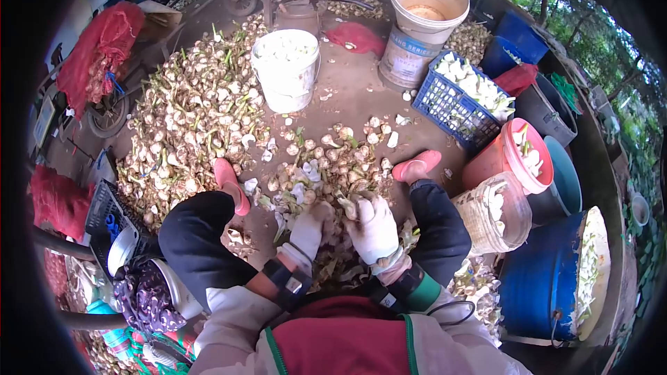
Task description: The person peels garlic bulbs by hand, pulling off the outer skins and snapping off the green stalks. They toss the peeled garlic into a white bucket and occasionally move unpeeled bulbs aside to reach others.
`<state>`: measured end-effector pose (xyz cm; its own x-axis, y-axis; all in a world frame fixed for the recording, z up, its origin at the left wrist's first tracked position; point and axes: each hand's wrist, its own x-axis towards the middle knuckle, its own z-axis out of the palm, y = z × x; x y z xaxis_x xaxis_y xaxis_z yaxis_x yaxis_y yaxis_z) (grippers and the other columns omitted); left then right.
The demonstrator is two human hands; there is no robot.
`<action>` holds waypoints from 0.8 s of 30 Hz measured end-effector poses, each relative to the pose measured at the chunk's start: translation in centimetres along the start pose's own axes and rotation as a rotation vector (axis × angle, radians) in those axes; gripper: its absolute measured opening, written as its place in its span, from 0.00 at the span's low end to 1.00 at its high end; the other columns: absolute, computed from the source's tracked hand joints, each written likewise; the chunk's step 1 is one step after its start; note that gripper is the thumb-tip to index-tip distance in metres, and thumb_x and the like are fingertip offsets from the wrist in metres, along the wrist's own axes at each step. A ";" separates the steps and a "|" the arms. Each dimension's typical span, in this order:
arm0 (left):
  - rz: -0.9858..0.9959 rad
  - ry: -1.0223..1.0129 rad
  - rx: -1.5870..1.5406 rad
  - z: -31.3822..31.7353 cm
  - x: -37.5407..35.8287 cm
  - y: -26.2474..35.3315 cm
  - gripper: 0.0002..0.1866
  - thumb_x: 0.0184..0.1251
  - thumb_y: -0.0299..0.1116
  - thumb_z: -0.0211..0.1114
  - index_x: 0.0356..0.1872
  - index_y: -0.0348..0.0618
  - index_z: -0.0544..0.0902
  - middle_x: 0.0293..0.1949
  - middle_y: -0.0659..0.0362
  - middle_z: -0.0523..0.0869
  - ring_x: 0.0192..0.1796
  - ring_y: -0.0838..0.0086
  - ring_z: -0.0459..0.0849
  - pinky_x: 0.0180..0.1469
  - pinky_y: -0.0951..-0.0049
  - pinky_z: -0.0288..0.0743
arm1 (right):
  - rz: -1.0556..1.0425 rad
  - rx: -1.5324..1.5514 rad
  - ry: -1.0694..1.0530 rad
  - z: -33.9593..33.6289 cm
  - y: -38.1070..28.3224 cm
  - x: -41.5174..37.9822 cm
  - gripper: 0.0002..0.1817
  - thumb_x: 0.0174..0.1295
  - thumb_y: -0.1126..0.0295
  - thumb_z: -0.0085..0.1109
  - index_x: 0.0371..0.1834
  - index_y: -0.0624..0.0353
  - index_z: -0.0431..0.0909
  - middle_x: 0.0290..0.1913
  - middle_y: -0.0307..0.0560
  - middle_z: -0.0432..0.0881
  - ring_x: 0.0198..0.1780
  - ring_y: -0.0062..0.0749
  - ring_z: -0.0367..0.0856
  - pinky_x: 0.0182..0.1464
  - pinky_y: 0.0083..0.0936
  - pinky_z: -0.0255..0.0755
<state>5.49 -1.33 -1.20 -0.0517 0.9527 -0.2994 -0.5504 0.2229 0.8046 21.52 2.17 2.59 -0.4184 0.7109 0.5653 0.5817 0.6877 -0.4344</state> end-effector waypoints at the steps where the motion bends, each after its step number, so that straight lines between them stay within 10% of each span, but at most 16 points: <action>1: 0.006 -0.005 0.139 1.2 -1.1 0.7 0.15 0.68 0.42 0.59 0.45 0.40 0.79 0.26 0.65 0.78 0.24 0.81 0.74 0.26 0.79 0.67 | -0.035 -0.070 -0.024 -0.3 -0.1 -0.2 0.24 0.44 0.73 0.65 0.48 0.58 0.72 0.49 0.51 0.74 0.48 0.51 0.74 0.51 0.41 0.70; 4: 0.228 0.048 0.482 2.3 -1.4 -0.2 0.14 0.68 0.43 0.59 0.27 0.45 0.76 0.18 0.70 0.69 0.19 0.85 0.64 0.21 0.79 0.56 | -0.145 -0.071 -0.104 -0.7 -0.3 -0.4 0.24 0.43 0.73 0.64 0.48 0.58 0.72 0.49 0.51 0.74 0.48 0.51 0.73 0.50 0.42 0.70; 6: -0.013 -0.028 0.295 2.7 -2.0 1.8 0.13 0.67 0.40 0.60 0.25 0.45 0.76 0.18 0.70 0.70 0.19 0.85 0.65 0.21 0.80 0.55 | -0.123 -0.035 -0.137 -2.1 -0.5 0.2 0.21 0.50 0.72 0.63 0.50 0.59 0.72 0.48 0.50 0.77 0.49 0.46 0.76 0.52 0.40 0.70; 8: -0.015 -0.042 0.314 2.4 -2.2 2.1 0.13 0.66 0.38 0.60 0.23 0.45 0.75 0.17 0.68 0.69 0.19 0.84 0.65 0.21 0.78 0.55 | 0.698 0.904 -0.535 -4.4 -1.0 1.0 0.17 0.61 0.69 0.60 0.51 0.62 0.72 0.48 0.50 0.80 0.52 0.38 0.78 0.55 0.33 0.71; 10: -0.016 -0.457 -0.233 1.5 -2.0 0.9 0.12 0.66 0.37 0.59 0.24 0.44 0.76 0.17 0.67 0.70 0.19 0.83 0.66 0.21 0.77 0.55 | 0.991 1.991 -0.488 -2.5 1.3 -0.1 0.19 0.66 0.72 0.56 0.57 0.71 0.69 0.47 0.49 0.81 0.52 0.31 0.80 0.52 0.25 0.75; 16: 0.352 -0.131 0.351 4.4 -2.5 1.1 0.15 0.71 0.42 0.59 0.40 0.37 0.82 0.32 0.62 0.83 0.35 0.77 0.80 0.39 0.75 0.74 | 0.600 1.248 -0.114 -0.8 0.2 -2.3 0.20 0.69 0.67 0.56 0.61 0.63 0.70 0.47 0.42 0.80 0.43 0.20 0.76 0.44 0.17 0.71; 19: 0.486 -0.061 0.863 3.7 -1.7 -1.1 0.09 0.62 0.31 0.63 0.26 0.36 0.78 0.27 0.47 0.80 0.32 0.55 0.79 0.35 0.60 0.72 | 1.062 1.265 -0.138 0.8 3.2 -2.5 0.15 0.72 0.67 0.51 0.57 0.63 0.74 0.42 0.37 0.81 0.36 0.14 0.75 0.35 0.13 0.69; 24: 0.520 0.086 1.026 4.3 -2.6 2.4 0.12 0.60 0.33 0.64 0.23 0.35 0.78 0.26 0.47 0.79 0.31 0.51 0.78 0.33 0.58 0.71 | 0.750 1.145 0.053 -0.1 -0.1 -0.7 0.15 0.74 0.62 0.47 0.50 0.63 0.76 0.32 0.37 0.82 0.29 0.16 0.76 0.31 0.16 0.70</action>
<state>7.85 -2.42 3.71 -0.1524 0.9702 0.1884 0.4883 -0.0918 0.8678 21.84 1.52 2.32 -0.2189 0.9747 -0.0458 -0.2527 -0.1020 -0.9622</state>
